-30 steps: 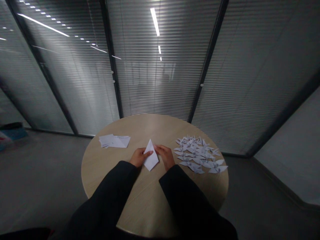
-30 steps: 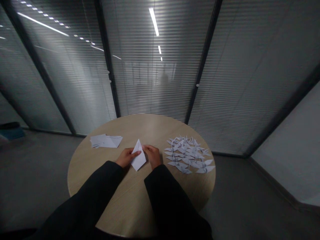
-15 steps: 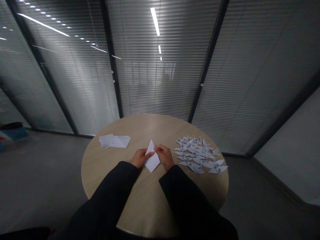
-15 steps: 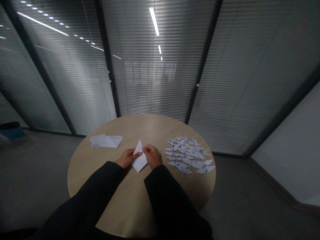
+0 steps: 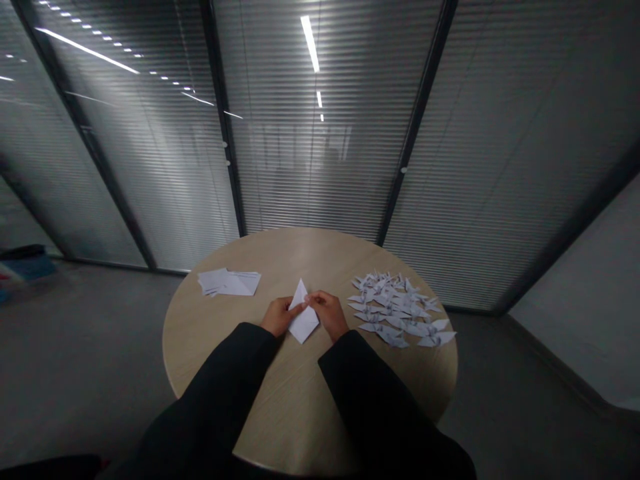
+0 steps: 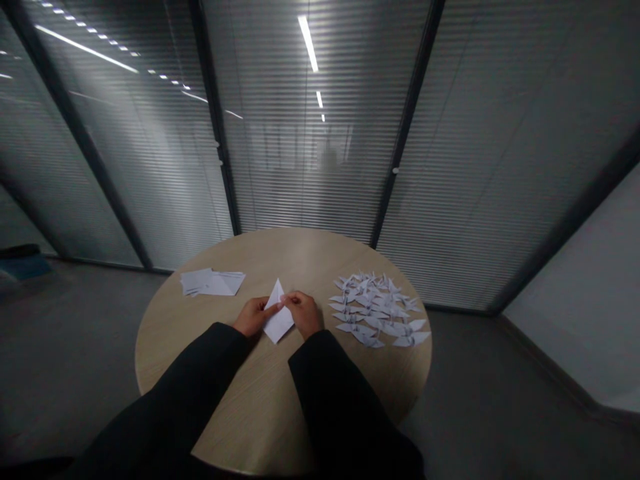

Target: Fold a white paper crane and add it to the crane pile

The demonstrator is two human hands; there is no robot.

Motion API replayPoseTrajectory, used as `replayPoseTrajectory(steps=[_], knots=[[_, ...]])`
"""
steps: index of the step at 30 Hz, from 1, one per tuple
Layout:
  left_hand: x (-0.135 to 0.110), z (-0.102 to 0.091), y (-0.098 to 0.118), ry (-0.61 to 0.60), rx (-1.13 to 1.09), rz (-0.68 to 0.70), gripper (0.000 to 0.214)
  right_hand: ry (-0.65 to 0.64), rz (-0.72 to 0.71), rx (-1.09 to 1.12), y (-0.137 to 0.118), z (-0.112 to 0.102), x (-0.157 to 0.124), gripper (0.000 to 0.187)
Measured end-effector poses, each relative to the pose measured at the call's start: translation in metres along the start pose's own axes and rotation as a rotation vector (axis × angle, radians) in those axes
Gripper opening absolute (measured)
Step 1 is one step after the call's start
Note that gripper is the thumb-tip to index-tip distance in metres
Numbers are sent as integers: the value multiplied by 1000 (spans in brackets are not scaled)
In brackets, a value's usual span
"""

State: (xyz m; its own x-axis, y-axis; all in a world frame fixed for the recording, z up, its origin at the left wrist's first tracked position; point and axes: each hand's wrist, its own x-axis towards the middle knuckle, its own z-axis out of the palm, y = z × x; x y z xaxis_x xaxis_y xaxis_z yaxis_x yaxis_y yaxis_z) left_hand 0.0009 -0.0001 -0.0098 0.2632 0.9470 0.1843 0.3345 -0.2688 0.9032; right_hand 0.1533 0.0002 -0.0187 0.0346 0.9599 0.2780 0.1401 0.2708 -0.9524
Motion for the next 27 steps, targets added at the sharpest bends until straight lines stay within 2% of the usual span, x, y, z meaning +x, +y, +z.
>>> replayPoseTrajectory(steps=[9, 15, 19, 27], knots=[[1, 1, -3, -89, -88, -12, 50, 46, 13, 39, 1, -1, -1, 20], [-2, 0, 3, -39, -72, -1, 51, 37, 24, 26, -3, -1, -1, 20], [-3, -1, 5, 2, -104, -5, 55, -15, 4, 60, -4, -1, -2, 18], [3, 0, -4, -17, -119, -40, 51, 43, -73, -147, -2, -3, -2, 14]])
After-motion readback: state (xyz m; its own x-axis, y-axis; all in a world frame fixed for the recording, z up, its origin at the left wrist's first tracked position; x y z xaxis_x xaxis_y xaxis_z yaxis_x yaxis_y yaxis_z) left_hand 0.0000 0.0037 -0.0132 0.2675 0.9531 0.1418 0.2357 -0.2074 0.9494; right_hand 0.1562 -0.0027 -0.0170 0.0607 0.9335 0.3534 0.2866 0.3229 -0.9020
